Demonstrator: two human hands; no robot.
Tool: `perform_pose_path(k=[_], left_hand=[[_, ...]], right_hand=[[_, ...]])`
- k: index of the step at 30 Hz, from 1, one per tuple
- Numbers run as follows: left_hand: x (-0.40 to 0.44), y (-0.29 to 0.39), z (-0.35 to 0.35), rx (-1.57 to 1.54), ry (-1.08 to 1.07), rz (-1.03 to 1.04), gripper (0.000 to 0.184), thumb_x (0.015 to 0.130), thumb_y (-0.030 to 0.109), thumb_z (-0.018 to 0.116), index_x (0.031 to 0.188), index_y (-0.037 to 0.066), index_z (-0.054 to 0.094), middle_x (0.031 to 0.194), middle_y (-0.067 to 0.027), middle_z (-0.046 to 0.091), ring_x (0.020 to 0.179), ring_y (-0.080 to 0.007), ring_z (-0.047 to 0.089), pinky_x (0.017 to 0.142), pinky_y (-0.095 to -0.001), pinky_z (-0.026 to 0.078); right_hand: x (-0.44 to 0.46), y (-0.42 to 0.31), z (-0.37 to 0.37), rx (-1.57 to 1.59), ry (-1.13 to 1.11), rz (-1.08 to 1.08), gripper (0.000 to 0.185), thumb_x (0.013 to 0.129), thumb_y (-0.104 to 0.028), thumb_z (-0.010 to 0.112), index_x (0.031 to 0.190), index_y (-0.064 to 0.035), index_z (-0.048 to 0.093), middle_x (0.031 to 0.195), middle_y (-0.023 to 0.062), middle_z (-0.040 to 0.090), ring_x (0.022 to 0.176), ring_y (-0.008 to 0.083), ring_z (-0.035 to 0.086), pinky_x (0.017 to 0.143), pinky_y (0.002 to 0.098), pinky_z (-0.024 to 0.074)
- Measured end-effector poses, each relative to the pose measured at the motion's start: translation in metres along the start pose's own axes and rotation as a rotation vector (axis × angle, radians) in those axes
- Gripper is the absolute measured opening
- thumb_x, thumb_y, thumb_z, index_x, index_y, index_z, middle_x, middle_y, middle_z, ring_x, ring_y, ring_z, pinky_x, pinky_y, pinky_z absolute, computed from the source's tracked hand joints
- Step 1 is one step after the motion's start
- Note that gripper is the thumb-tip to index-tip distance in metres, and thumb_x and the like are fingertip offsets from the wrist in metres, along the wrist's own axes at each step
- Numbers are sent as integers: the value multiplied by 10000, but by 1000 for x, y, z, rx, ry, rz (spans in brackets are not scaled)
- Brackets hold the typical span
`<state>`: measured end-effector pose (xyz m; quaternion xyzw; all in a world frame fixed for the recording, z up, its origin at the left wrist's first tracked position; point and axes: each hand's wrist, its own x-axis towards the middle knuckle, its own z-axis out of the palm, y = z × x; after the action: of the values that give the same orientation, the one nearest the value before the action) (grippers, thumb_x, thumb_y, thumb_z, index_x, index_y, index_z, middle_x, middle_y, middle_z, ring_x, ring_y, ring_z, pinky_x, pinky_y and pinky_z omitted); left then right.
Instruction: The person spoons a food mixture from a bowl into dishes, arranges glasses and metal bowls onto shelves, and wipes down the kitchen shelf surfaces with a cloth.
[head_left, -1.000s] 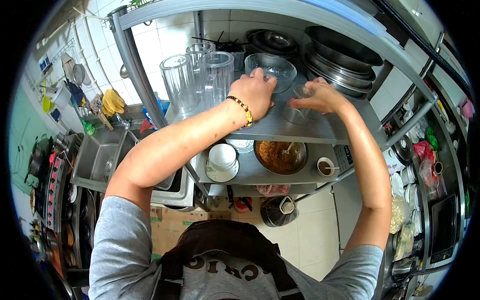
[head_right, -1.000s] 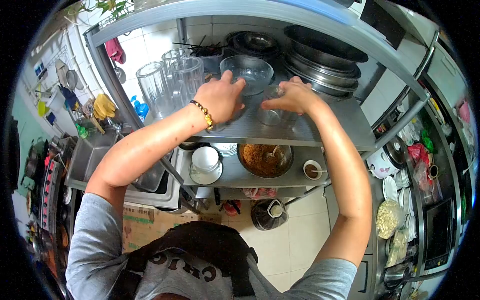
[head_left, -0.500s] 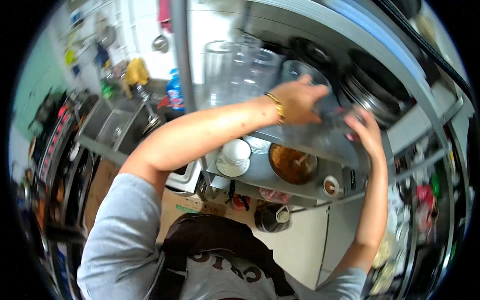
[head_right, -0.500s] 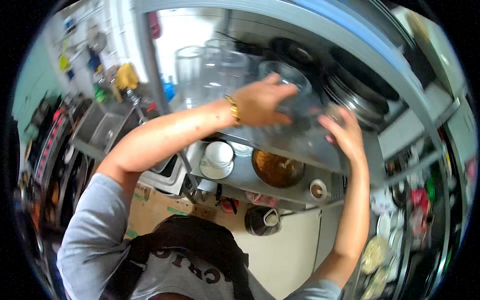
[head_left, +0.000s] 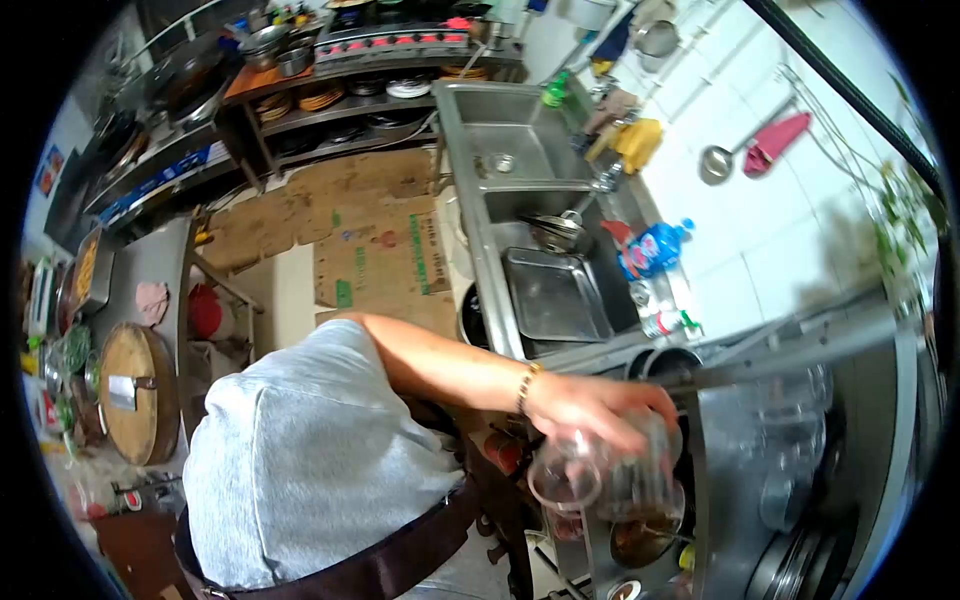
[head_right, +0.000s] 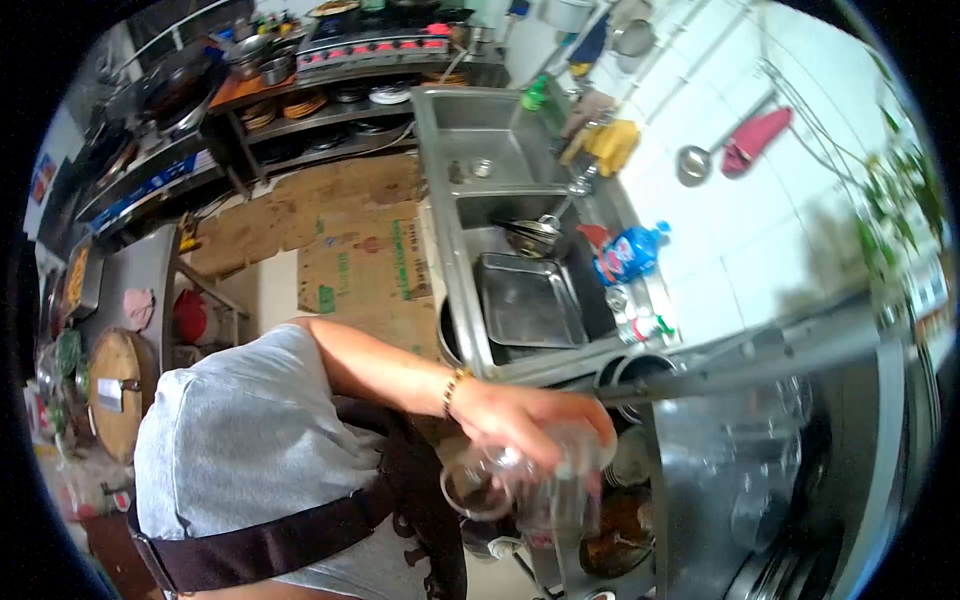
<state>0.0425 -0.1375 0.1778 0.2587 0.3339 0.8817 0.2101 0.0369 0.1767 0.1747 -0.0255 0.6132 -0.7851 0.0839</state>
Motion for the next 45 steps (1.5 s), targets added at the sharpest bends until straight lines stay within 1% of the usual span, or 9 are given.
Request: perform_pose_path(k=[3, 8, 15, 18, 21, 26, 32, 37, 45], left_hand=[[-84, 16, -53, -134, 285, 124, 489, 853, 143, 574, 1250, 68, 298, 1236, -167, 448, 778, -144, 562, 613, -239, 500], [-248, 61, -94, -59, 651, 393, 436, 875, 212, 560, 1234, 97, 341, 1136, -90, 487, 868, -125, 539, 637, -230, 481], [-467, 109, -100, -17, 1047, 797, 394, 899, 250, 516, 1233, 127, 349, 1058, -81, 504, 789, -150, 573, 586, -252, 498], [-524, 124, -89, 48, 1265, 933, 436, 885, 296, 532, 1230, 110, 341, 1081, -89, 492, 776, -165, 575, 583, -262, 507], [-569, 141, -81, 45, 1351, 1087, 381, 898, 233, 524, 1217, 110, 358, 1035, -101, 513, 781, -134, 575, 618, -251, 508], [-645, 163, -90, 113, 1639, 1337, 474, 868, 307, 549, 1238, 118, 321, 1076, -141, 483, 765, -212, 573, 581, -303, 525], [-721, 195, -97, 207, 1824, 1764, 476, 869, 336, 537, 1254, 151, 327, 1092, -172, 456, 699, -272, 560, 497, -350, 535], [-756, 226, -95, 118, 1955, 2104, 462, 859, 339, 552, 1243, 199, 337, 1097, -167, 472, 754, -279, 572, 513, -375, 542], [-869, 250, -79, 269, 2245, 2392, 493, 851, 333, 571, 1230, 147, 317, 1054, -144, 488, 695, -224, 566, 532, -339, 519]], right_hand=[[17, 42, 59, 28, -157, 213, 490, 848, -383, 488, 1224, -70, 463, 1130, 120, 513, 1004, 248, 516, 794, 365, 473], [53, 110, 193, 5, -465, 502, 470, 851, -385, 485, 1205, -76, 482, 1081, 117, 522, 967, 248, 520, 767, 364, 478], [94, 184, 437, -116, -858, 1038, 444, 856, -388, 481, 1179, -84, 507, 1012, 112, 534, 914, 248, 525, 729, 363, 484], [54, 211, 547, 163, -1147, 460, 741, 728, -626, 528, 1236, -91, 453, 1308, 142, 387, 1154, 333, 424, 665, 402, 553], [73, 247, 635, 175, -1334, 639, 787, 684, -682, 535, 1204, -96, 466, 1296, 164, 382, 1109, 372, 449, 541, 392, 565], [77, 305, 788, 40, -1441, 773, 798, 678, -696, 528, 1207, -101, 466, 1316, 168, 355, 1103, 362, 453, 561, 380, 571], [46, 369, 1004, 76, -1861, 1005, 726, 686, -620, 587, 1195, -113, 479, 1301, 181, 374, 1115, 389, 439, 595, 476, 563], [-39, 401, 1153, -90, -2171, 1342, 707, 688, -567, 625, 1202, -106, 477, 1317, 180, 330, 1149, 408, 396, 659, 559, 534], [-231, 464, 1311, -391, -2533, 1421, 775, 668, -555, 632, 1239, -73, 428, 1266, 170, 385, 1144, 359, 421, 751, 540, 497]])
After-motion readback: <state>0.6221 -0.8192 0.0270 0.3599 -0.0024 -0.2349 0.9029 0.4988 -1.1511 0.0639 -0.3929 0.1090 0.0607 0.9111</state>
